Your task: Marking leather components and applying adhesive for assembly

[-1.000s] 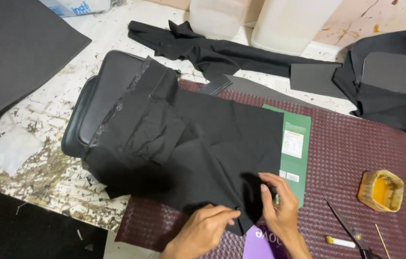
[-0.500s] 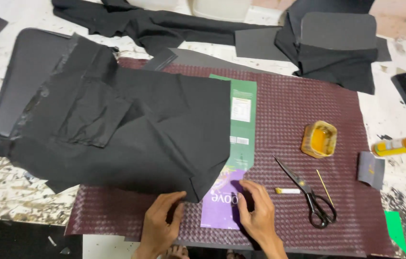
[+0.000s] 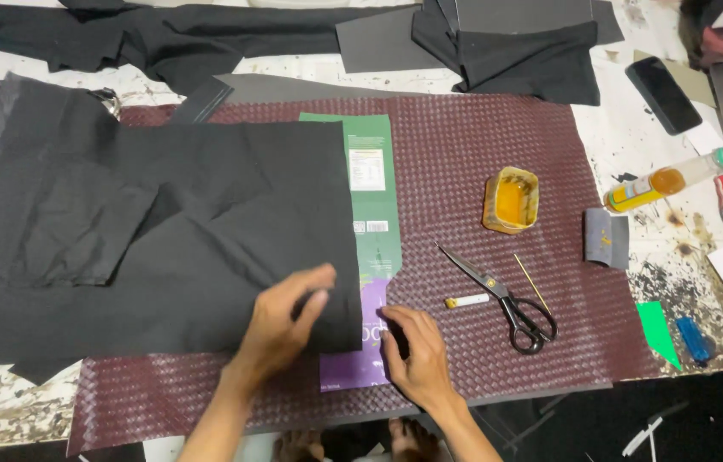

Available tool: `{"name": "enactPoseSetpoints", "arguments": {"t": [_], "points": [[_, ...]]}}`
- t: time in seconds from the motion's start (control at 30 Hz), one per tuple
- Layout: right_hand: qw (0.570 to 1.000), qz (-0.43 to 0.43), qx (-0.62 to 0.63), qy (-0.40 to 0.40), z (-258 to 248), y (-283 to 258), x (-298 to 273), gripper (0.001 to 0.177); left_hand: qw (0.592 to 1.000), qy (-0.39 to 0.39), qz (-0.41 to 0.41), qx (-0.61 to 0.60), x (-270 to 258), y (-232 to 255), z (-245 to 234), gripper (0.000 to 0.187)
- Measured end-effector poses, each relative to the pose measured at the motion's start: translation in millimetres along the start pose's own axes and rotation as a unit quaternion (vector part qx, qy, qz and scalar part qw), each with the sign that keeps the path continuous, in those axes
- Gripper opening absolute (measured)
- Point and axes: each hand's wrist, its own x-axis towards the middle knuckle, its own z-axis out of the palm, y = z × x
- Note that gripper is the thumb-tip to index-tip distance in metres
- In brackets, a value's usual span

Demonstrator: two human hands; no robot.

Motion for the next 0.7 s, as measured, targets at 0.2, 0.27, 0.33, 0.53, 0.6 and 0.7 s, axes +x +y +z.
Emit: {"name": "enactPoseSetpoints", "arguments": {"t": [0.2, 0.27, 0.33, 0.53, 0.6, 0.7], "points": [[0.994, 0.006, -0.103, -0.021, 0.8, 12.6, 23.0, 0.04, 0.909, -0.003, 0.034, 0.415, 15.1, -32.4, 3.0, 0.063], [0.987, -0.016, -0.139, -0.08, 4.2, 13.9, 40.6, 0.043, 0.862, -0.055, 0.101, 0.494, 12.9, -31.4, 22.3, 0.068], [0.977, -0.045, -0.161, -0.131, 10.5, 11.2, 42.0, 0.051, 0.848, -0.065, 0.103, 0.516, 9.5, -46.2, 33.6, 0.072], [0.926, 0.047, -0.251, -0.276, 19.4, 16.5, 90.8, 0.076, 0.829, -0.085, 0.09, 0.545, -0.1, -54.1, 40.5, 0.078], [0.915, 0.061, -0.296, -0.266, 34.2, 31.7, 107.0, 0.082, 0.825, -0.089, 0.092, 0.551, 11.1, -51.4, 33.8, 0.079], [0.904, -0.01, -0.31, -0.295, 47.3, 46.4, 118.1, 0.081, 0.83, -0.082, 0.099, 0.543, 9.4, -44.1, 35.9, 0.076]]}}
